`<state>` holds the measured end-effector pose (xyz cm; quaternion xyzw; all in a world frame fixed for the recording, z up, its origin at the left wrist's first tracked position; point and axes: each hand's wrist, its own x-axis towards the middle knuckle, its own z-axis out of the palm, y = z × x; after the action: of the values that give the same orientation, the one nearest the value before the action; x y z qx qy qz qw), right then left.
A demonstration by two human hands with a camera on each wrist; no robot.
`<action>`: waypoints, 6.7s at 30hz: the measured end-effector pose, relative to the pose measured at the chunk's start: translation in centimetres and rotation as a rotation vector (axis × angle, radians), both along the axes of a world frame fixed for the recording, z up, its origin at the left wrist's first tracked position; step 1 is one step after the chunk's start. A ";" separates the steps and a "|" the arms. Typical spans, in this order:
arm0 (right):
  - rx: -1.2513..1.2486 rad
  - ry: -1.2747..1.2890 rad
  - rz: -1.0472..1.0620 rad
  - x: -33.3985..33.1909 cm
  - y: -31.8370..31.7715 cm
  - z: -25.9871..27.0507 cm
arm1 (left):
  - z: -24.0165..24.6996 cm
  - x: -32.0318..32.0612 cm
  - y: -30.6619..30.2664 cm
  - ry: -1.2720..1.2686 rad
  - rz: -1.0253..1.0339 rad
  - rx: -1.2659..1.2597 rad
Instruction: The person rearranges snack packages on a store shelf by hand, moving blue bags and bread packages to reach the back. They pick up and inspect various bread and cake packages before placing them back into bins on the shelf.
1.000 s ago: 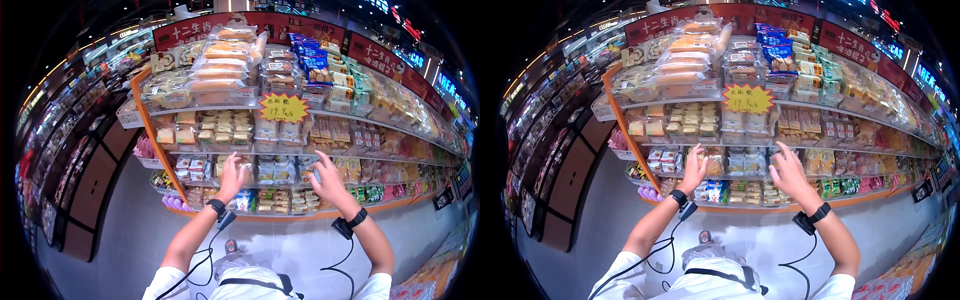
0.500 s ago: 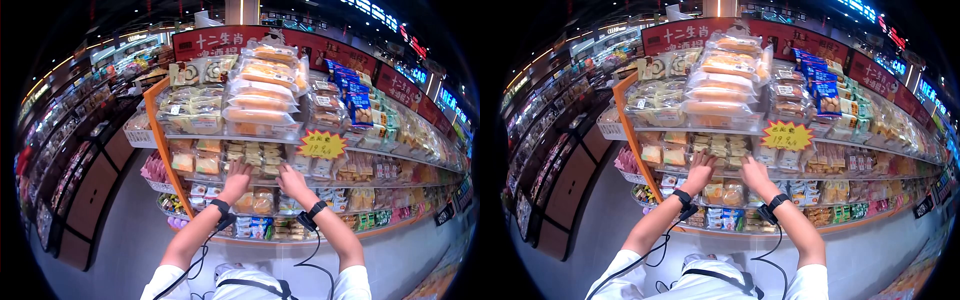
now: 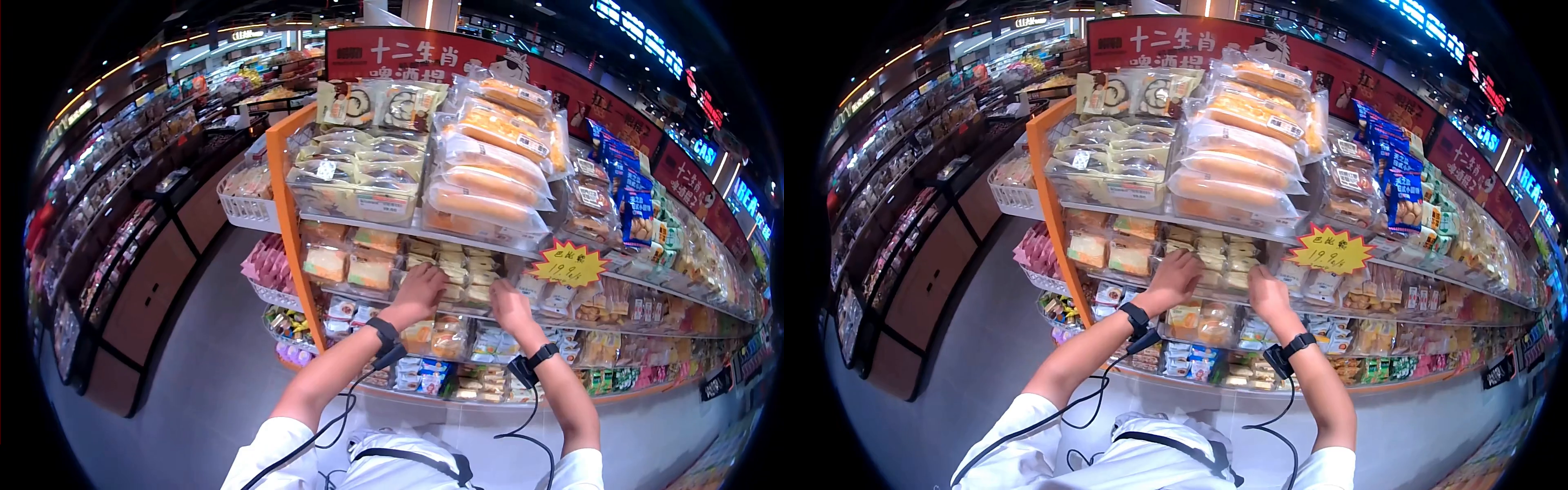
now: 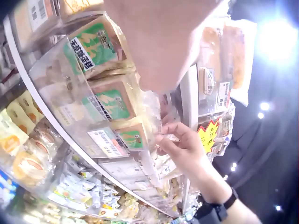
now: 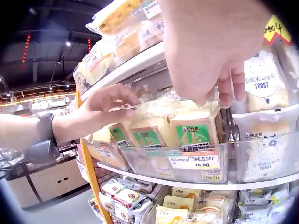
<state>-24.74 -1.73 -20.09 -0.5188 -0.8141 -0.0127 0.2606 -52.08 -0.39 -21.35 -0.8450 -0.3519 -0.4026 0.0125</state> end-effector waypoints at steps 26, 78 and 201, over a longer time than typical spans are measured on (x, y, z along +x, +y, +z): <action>0.120 -0.301 0.142 -8.1 1.1 0.3 | -0.2 -4.5 0.4 -0.092 -0.008 0.031; 0.505 0.145 0.076 -3.0 3.3 20.8 | 20.9 -3.0 5.2 -0.218 0.160 0.248; -0.209 -0.018 -0.439 4.7 -7.5 32.0 | 22.3 2.6 6.5 0.133 0.439 0.547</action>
<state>-20.03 -9.20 11.92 -0.7073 -0.6811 0.0105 0.1890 -49.53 6.13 0.99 -0.7390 -0.4025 -0.4137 0.3474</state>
